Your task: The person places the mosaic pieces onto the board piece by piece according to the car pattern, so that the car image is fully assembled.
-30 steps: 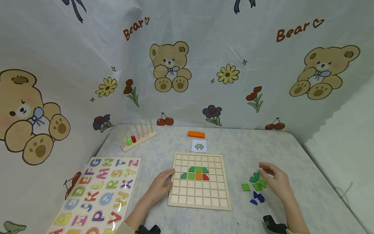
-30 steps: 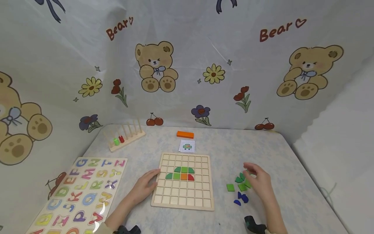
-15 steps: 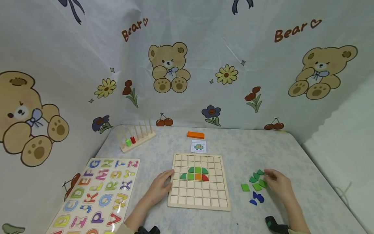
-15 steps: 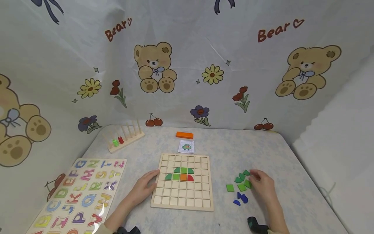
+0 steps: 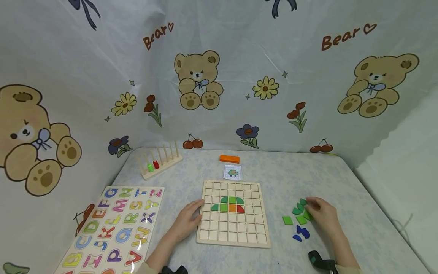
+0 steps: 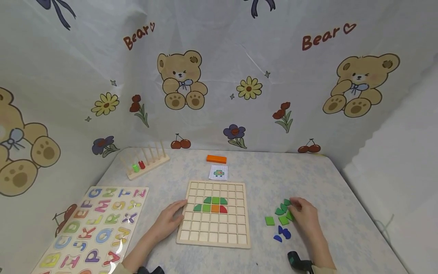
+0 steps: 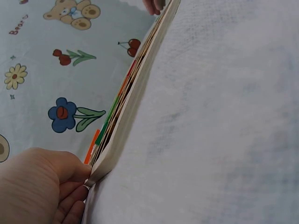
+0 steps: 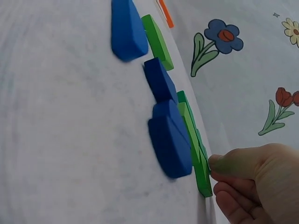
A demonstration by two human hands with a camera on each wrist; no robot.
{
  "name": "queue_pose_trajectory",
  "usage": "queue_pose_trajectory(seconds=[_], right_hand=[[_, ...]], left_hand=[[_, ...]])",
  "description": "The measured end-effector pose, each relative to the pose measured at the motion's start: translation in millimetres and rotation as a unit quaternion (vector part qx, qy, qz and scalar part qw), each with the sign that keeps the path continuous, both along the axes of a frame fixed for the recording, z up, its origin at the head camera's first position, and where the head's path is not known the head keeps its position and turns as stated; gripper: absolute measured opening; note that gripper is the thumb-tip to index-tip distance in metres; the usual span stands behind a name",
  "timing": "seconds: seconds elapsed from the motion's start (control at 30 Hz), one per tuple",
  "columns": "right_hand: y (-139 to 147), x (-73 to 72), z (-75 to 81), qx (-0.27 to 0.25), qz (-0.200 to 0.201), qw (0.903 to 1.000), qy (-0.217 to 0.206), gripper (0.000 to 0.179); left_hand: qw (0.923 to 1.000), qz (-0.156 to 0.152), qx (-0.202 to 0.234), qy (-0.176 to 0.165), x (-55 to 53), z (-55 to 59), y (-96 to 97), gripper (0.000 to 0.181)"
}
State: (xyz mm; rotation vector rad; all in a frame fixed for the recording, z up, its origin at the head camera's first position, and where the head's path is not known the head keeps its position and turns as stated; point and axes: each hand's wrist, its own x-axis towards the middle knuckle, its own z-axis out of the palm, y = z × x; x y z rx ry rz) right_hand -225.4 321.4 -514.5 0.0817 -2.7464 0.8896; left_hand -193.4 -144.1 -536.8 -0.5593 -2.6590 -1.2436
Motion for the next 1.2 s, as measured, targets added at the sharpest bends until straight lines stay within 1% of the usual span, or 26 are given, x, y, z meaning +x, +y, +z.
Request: queue_pose_trajectory(seconds=[0.1, 0.23, 0.37, 0.5, 0.67, 0.8, 1.03, 1.2], right_hand=[[-2, -4.0, -0.2, 0.000, 0.005, 0.9999, 0.012, 0.029], [-4, -8.7, -2.1, -0.001, -0.007, 0.9997, 0.023, 0.032], [-7, -13.7, -4.6, 0.006, -0.020, 0.9996, 0.019, 0.036], [-8, -19.3, -6.6, 0.016, -0.013, 0.9996, 0.017, 0.034], [-11, -23.5, -5.1, 0.016, 0.006, 0.9998, 0.007, 0.031], [-13, -24.8, -4.7, 0.015, 0.023, 0.9996, 0.000, 0.031], [-16, -27.5, -8.8, 0.026, 0.034, 0.9987, 0.027, 0.031], [-17, -30.1, -9.2, 0.032, 0.039, 0.9981, 0.036, 0.031]], left_hand=[[1.0000, 0.001, 0.002, -0.003, -0.1, 0.5, 0.1, 0.048], [0.9999, 0.001, 0.005, -0.016, 0.3, 1.1, 0.2, 0.048], [0.9996, 0.002, 0.004, -0.029, 1.0, 1.5, 0.2, 0.048], [0.9995, 0.001, 0.003, -0.032, 0.6, 1.7, 0.3, 0.048], [0.9997, -0.005, 0.002, -0.024, 0.8, 1.8, 0.0, 0.048], [0.9998, -0.005, 0.004, -0.018, 1.2, 1.4, 0.0, 0.048], [1.0000, -0.003, 0.004, -0.002, 1.2, 1.1, 0.0, 0.048], [1.0000, -0.005, 0.002, -0.005, 0.5, 1.9, 0.0, 0.048]])
